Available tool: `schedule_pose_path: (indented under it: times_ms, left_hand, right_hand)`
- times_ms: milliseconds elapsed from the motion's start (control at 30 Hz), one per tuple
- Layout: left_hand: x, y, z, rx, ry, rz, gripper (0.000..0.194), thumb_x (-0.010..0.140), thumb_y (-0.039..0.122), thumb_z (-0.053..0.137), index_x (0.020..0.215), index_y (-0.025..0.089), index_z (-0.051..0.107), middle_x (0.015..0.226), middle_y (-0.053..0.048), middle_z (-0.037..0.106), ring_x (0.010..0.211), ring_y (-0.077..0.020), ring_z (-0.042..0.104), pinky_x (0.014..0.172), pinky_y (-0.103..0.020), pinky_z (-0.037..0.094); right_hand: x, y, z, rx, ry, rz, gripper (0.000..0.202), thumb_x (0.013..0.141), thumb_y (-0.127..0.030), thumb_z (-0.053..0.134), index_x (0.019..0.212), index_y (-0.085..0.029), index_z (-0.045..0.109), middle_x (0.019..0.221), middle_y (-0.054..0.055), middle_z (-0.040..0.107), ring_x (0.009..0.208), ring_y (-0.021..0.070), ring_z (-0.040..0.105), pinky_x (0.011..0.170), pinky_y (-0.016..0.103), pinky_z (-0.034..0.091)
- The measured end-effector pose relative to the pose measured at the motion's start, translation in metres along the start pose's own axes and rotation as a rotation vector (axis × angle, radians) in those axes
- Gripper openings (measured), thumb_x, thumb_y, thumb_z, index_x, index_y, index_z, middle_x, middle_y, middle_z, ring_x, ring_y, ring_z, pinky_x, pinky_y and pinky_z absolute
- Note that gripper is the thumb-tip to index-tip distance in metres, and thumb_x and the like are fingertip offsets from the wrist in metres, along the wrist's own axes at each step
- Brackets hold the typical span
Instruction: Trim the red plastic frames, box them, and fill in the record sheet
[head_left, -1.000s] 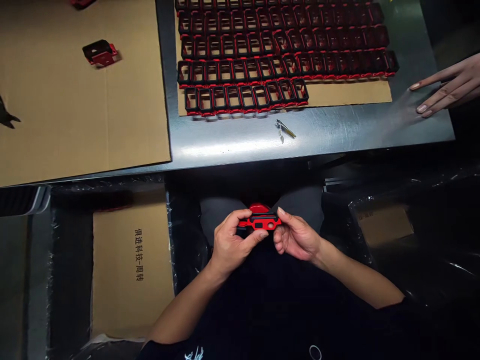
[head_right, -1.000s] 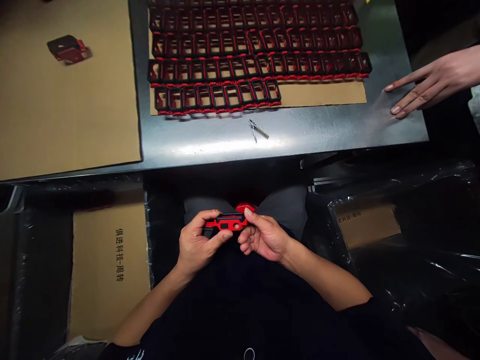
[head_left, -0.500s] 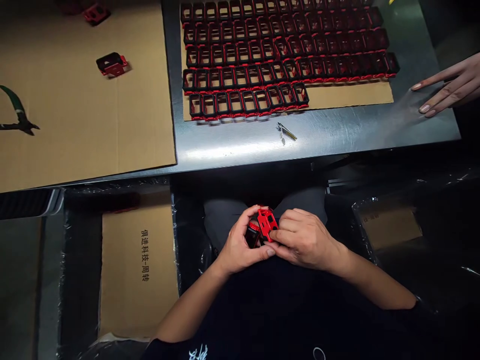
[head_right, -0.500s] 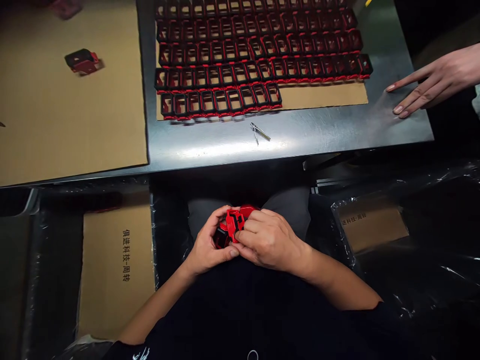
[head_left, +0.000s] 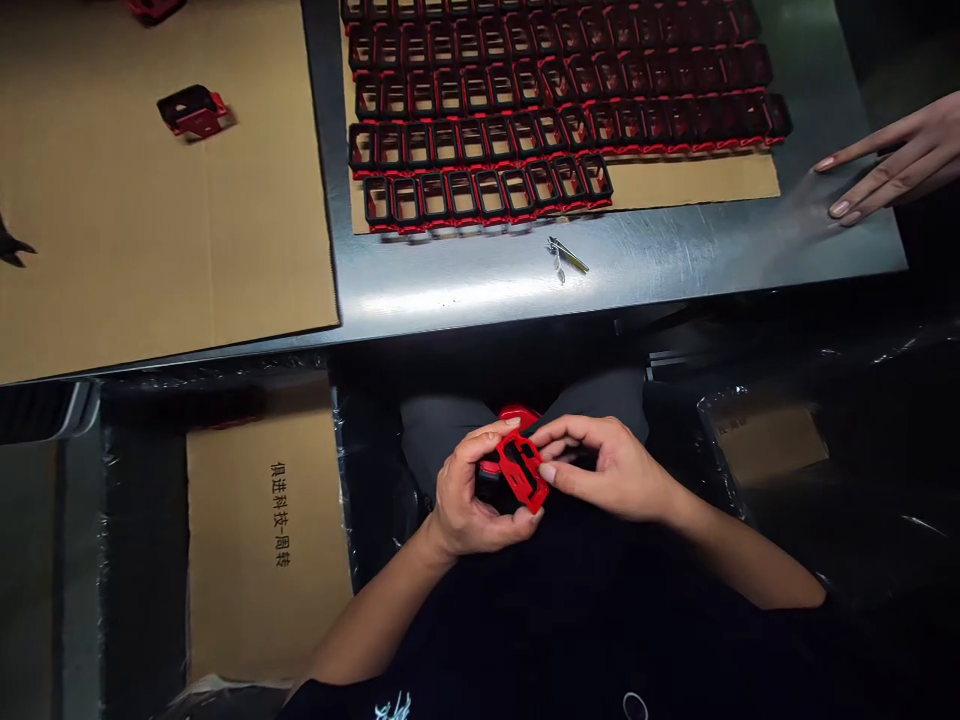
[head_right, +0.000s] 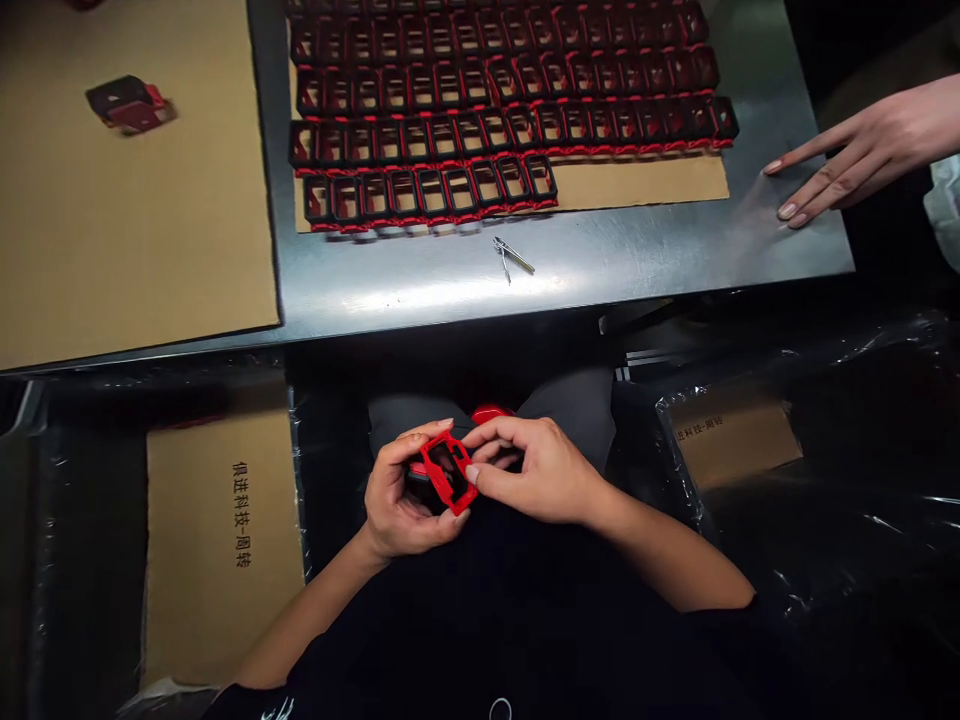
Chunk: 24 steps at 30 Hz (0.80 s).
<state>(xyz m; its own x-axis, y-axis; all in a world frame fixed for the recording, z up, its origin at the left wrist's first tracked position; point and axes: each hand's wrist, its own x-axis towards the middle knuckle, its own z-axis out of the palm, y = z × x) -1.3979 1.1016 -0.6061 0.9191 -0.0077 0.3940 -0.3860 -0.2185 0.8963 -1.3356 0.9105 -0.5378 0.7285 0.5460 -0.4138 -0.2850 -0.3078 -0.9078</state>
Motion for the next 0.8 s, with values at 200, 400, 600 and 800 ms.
schedule_pose_path:
  times_ms: [200,400,600,800]
  left_hand:
    - [0.003,0.001,-0.005,0.258,-0.004,0.192,0.073,0.075,0.036,0.078,0.138,0.02,0.044,0.117,-0.016,0.071,0.101,-0.0291,0.074,0.075,-0.04,0.066]
    - [0.004,0.001,-0.008,0.397,-0.02,0.33,0.063,0.08,0.041,0.076,0.132,0.018,0.048,0.111,-0.016,0.074,0.09,-0.0248,0.077,0.069,-0.033,0.065]
    - [0.007,0.003,-0.009,0.405,-0.041,0.338,0.06,0.08,0.04,0.077,0.129,0.018,0.05,0.109,-0.014,0.075,0.087,-0.0237,0.077,0.068,-0.032,0.066]
    - [0.007,0.004,-0.01,0.43,-0.054,0.331,0.068,0.075,0.037,0.081,0.13,0.012,0.049,0.108,-0.018,0.075,0.091,-0.0257,0.077,0.071,-0.03,0.066]
  right_hand:
    - [0.004,0.0,0.011,-0.093,0.066,0.036,0.012,0.079,-0.018,0.066,0.087,-0.018,0.075,0.076,0.0,0.075,0.067,0.0142,0.071,0.064,0.021,0.053]
    - [0.002,0.001,0.014,-0.229,0.108,-0.034,0.009,0.084,-0.025,0.07,0.081,-0.019,0.076,0.073,-0.001,0.074,0.064,0.0126,0.069,0.06,0.019,0.048]
    - [0.0,-0.004,0.008,-0.231,0.031,-0.01,0.015,0.085,-0.02,0.064,0.087,-0.019,0.08,0.073,-0.002,0.075,0.061,0.0111,0.068,0.057,0.018,0.045]
    - [0.0,-0.006,0.003,-0.238,-0.053,0.001,0.023,0.09,-0.023,0.059,0.091,-0.019,0.081,0.067,-0.004,0.07,0.054,0.0071,0.056,0.053,0.018,0.037]
